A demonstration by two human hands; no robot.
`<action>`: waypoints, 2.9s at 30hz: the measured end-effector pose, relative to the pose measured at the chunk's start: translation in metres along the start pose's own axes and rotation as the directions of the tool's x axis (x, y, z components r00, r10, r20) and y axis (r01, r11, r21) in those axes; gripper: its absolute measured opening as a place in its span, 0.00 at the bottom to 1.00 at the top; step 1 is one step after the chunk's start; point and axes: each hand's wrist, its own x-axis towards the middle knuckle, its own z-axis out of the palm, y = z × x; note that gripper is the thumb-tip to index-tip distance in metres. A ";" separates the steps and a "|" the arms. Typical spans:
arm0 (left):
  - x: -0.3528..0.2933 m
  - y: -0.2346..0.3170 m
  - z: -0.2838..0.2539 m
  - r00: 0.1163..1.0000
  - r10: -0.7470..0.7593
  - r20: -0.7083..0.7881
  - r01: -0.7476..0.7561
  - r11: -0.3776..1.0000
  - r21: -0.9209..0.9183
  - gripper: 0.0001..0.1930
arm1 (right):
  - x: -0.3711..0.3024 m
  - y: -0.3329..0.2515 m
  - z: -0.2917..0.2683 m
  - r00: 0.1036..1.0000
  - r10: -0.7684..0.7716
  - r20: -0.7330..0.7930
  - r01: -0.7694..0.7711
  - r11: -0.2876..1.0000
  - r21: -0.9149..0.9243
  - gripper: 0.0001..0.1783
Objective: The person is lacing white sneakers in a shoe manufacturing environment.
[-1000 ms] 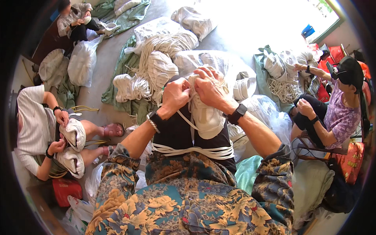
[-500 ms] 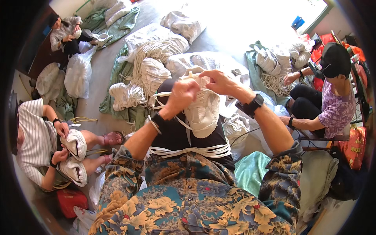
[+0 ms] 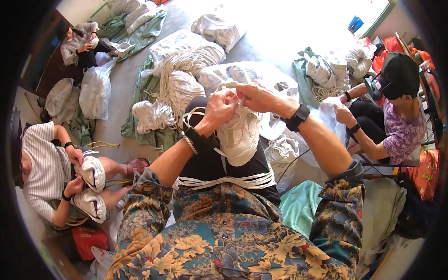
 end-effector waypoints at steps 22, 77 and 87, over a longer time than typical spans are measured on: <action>-0.067 -0.012 -0.137 0.908 -0.381 0.175 0.349 0.454 -0.820 0.04 | 0.029 -0.041 0.018 0.986 -0.087 -0.140 0.125 0.949 0.291 0.07; -0.015 -0.041 -0.053 0.998 -0.022 -0.061 0.025 0.999 0.042 0.07 | -0.275 0.135 -0.116 0.376 0.903 -0.208 0.416 0.036 0.909 0.10; -0.024 -0.021 -0.058 0.953 -0.302 0.027 0.303 0.951 -0.060 0.07 | -0.185 0.105 -0.021 0.461 0.886 -0.040 0.141 -0.029 0.990 0.09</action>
